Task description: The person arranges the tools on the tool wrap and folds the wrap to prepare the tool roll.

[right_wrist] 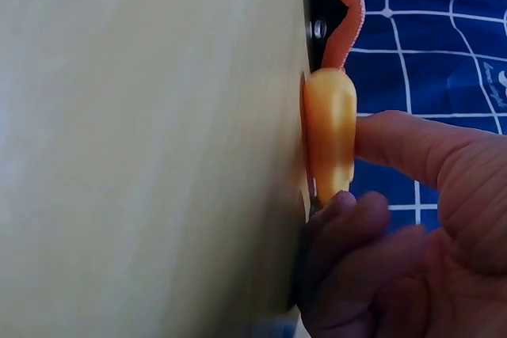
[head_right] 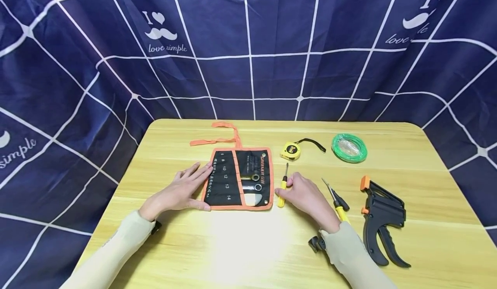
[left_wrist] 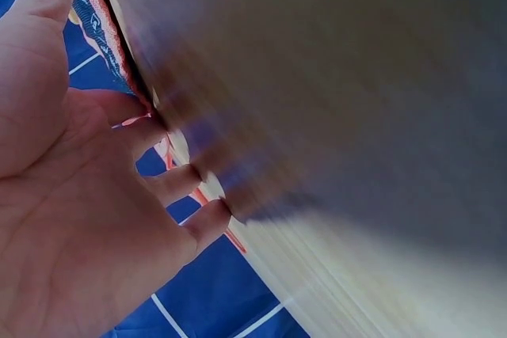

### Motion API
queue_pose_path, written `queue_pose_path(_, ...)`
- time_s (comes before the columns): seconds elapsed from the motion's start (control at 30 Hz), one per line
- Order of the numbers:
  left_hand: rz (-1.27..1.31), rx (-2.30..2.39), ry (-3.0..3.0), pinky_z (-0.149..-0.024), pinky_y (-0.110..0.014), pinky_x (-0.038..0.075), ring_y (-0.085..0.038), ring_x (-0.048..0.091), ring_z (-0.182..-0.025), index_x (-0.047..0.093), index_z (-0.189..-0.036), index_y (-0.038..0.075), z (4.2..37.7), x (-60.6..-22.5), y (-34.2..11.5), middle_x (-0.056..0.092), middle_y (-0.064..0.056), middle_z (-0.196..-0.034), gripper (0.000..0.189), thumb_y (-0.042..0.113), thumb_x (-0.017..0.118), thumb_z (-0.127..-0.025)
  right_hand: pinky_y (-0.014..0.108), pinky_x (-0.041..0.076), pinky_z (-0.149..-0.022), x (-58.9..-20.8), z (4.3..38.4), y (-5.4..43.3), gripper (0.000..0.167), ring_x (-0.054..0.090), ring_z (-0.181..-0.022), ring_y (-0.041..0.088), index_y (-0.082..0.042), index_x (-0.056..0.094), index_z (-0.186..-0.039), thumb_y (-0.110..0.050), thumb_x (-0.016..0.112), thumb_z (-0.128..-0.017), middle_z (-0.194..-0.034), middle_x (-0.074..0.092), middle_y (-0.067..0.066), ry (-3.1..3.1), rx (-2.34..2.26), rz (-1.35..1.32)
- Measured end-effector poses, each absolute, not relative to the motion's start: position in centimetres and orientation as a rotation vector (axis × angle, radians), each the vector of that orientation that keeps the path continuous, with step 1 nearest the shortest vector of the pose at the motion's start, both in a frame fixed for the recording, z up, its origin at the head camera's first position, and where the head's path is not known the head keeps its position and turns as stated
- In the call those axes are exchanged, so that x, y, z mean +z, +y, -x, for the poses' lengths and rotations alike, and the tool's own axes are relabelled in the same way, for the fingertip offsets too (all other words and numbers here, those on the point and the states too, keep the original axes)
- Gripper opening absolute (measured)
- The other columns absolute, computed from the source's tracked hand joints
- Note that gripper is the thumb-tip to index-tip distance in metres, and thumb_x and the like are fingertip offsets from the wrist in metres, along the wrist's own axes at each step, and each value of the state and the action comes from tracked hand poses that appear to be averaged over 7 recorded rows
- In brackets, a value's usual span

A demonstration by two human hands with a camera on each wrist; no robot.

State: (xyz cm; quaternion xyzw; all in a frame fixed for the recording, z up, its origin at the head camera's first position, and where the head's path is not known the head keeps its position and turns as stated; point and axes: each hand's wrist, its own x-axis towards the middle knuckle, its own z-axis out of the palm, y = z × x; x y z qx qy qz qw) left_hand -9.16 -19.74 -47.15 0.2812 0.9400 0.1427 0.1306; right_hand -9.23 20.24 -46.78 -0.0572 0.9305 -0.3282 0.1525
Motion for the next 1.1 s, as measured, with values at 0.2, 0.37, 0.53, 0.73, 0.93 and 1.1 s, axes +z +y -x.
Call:
queue_pose_path(0.2,-0.822,0.434,2.731,-0.119,-0.072,0.022,-0.047,0.012,-0.164,0.023,-0.174,0.003,9.2,-47.3,-19.8,0.019,-0.014,-0.18,0.121,0.064,0.083,-0.089,0.038,0.043,-0.068,-46.9,9.2,20.4,0.038,0.051,-0.073,0.023,-0.003,0.059,-0.104,-0.034,0.08,-0.096,-0.086,0.058,0.008,2.704,-0.874,0.154)
queue_pose_path(0.37,-0.812,0.418,2.73,-0.119,-0.072,0.023,-0.047,0.012,-0.164,0.022,-0.174,0.002,9.1,-47.1,-19.8,0.019,-0.015,-0.18,0.12,0.063,0.083,-0.09,0.037,0.041,-0.064,-46.7,9.1,20.6,0.03,0.05,-0.07,0.021,-0.005,0.063,-0.099,-0.029,0.08,-0.095,-0.082,0.057,0.005,2.683,-0.846,0.166)
queue_pose_path(0.53,-0.827,0.409,2.734,-0.118,-0.071,0.024,-0.048,0.013,-0.163,0.022,-0.174,0.002,9.2,-47.3,-19.9,0.019,-0.015,-0.18,0.12,0.063,0.083,-0.09,0.036,0.04,-0.062,-46.5,9.1,20.9,0.024,0.051,-0.067,0.02,-0.007,0.065,-0.093,-0.028,0.078,-0.094,-0.08,0.059,0.003,2.708,-0.808,0.192)
queue_pose_path(0.73,-0.834,0.408,2.736,-0.117,-0.072,0.024,-0.049,0.014,-0.163,0.024,-0.173,0.001,9.2,-47.3,-19.8,0.021,-0.016,-0.18,0.119,0.063,0.083,-0.09,0.035,0.042,-0.06,-46.5,9.3,21.2,0.02,0.054,-0.065,0.018,-0.01,0.068,-0.087,-0.029,0.076,-0.089,-0.079,0.062,0.001,2.735,-0.804,0.212)
queue_pose_path(0.93,-0.828,0.415,2.741,-0.117,-0.073,0.025,-0.049,0.015,-0.163,0.023,-0.173,0.001,9.2,-47.2,-19.8,0.021,-0.015,-0.18,0.12,0.063,0.084,-0.09,0.035,0.046,-0.068,-46.3,9.6,21.9,0.026,0.057,-0.073,0.018,-0.008,0.07,-0.095,-0.033,0.077,-0.096,-0.083,0.065,0.0,2.668,-0.971,0.252)
queue_pose_path(1.1,-0.829,0.412,2.742,-0.117,-0.072,0.025,-0.048,0.014,-0.163,0.023,-0.173,0.001,9.2,-47.3,-19.7,0.02,-0.015,-0.18,0.12,0.062,0.083,-0.09,0.034,0.05,-0.077,-46.3,10.3,21.8,0.028,0.06,-0.084,0.018,-0.004,0.072,-0.107,-0.031,0.079,-0.1,-0.091,0.067,0.001,2.607,-1.123,0.27)
